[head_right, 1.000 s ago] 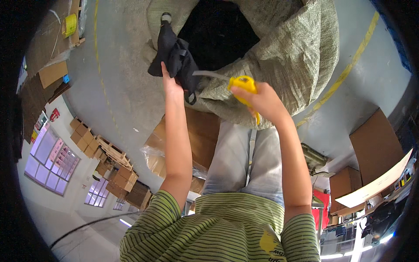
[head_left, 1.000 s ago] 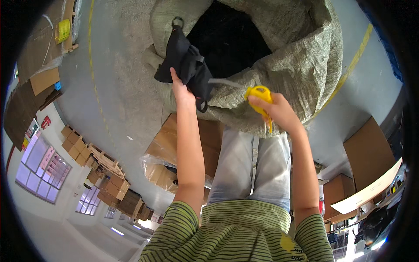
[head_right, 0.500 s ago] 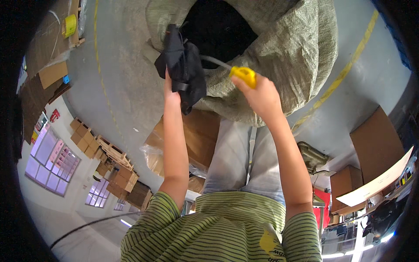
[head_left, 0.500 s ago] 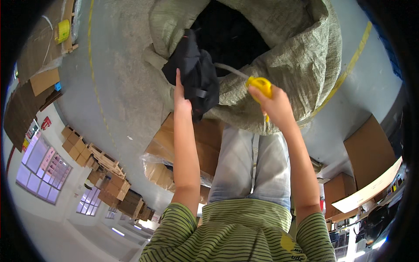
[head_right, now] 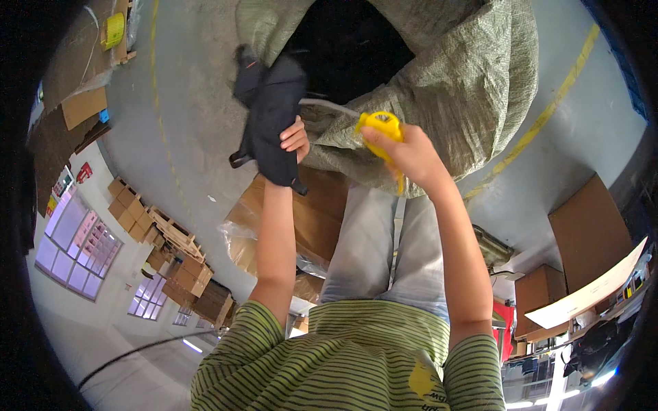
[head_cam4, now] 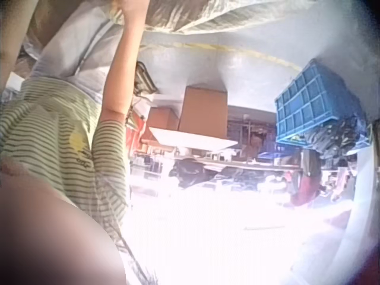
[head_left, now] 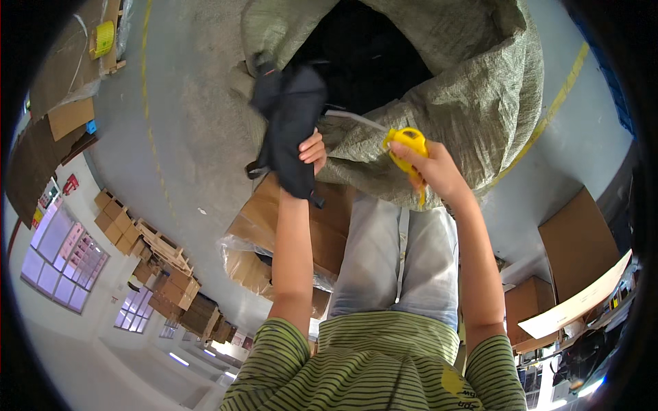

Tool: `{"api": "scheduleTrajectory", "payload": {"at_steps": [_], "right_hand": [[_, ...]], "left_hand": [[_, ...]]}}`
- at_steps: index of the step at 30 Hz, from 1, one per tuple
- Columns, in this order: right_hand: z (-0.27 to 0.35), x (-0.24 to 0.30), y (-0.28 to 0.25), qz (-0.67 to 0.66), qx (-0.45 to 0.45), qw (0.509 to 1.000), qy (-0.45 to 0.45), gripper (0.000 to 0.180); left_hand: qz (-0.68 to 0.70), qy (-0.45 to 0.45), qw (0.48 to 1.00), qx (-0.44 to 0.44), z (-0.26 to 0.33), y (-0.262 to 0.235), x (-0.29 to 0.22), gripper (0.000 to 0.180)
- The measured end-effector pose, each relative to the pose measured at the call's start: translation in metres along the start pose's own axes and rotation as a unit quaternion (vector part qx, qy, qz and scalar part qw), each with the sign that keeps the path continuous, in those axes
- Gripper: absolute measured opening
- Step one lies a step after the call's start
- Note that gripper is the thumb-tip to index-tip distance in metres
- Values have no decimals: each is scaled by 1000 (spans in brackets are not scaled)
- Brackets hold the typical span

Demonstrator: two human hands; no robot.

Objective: Removing black bags from a large woven sack and inspecting or organizing them using a yellow handheld device.

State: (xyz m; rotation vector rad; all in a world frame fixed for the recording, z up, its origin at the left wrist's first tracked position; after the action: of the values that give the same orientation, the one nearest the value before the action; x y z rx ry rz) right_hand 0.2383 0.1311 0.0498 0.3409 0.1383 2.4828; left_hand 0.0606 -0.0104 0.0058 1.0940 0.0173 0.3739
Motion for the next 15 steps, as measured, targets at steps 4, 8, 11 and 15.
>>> {"api": "scheduleTrajectory", "payload": {"at_steps": [4, 8, 11, 15], "right_hand": [[5, -8, 6, 92, 53, 994, 16, 55], [-4, -31, -34, 58, -94, 992, 65, 52], [11, -13, -7, 50, 18, 997, 53, 49], [11, -26, -6, 76, 48, 994, 57, 46]], "left_hand": [[-51, -57, 996, 44, 12, 0, 5, 40], [-541, -12, 658, -523, 60, -9, -26, 49], [-755, -106, 557, -331, 78, 21, -64, 43], [-917, -137, 333, -169, 113, 94, -34, 34]]}}
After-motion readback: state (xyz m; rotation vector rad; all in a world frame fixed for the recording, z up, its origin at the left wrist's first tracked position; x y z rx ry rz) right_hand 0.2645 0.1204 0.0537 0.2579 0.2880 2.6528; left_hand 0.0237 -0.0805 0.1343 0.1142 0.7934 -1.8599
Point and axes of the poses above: each hand's wrist, its own z-axis away from the middle knuckle, its own y-axis out of the palm, x = y × z, the point moved 8 cm from there along -z, towards the middle knuckle, and after that the axes turned 13 degrees about y, right-handed, at the moved point
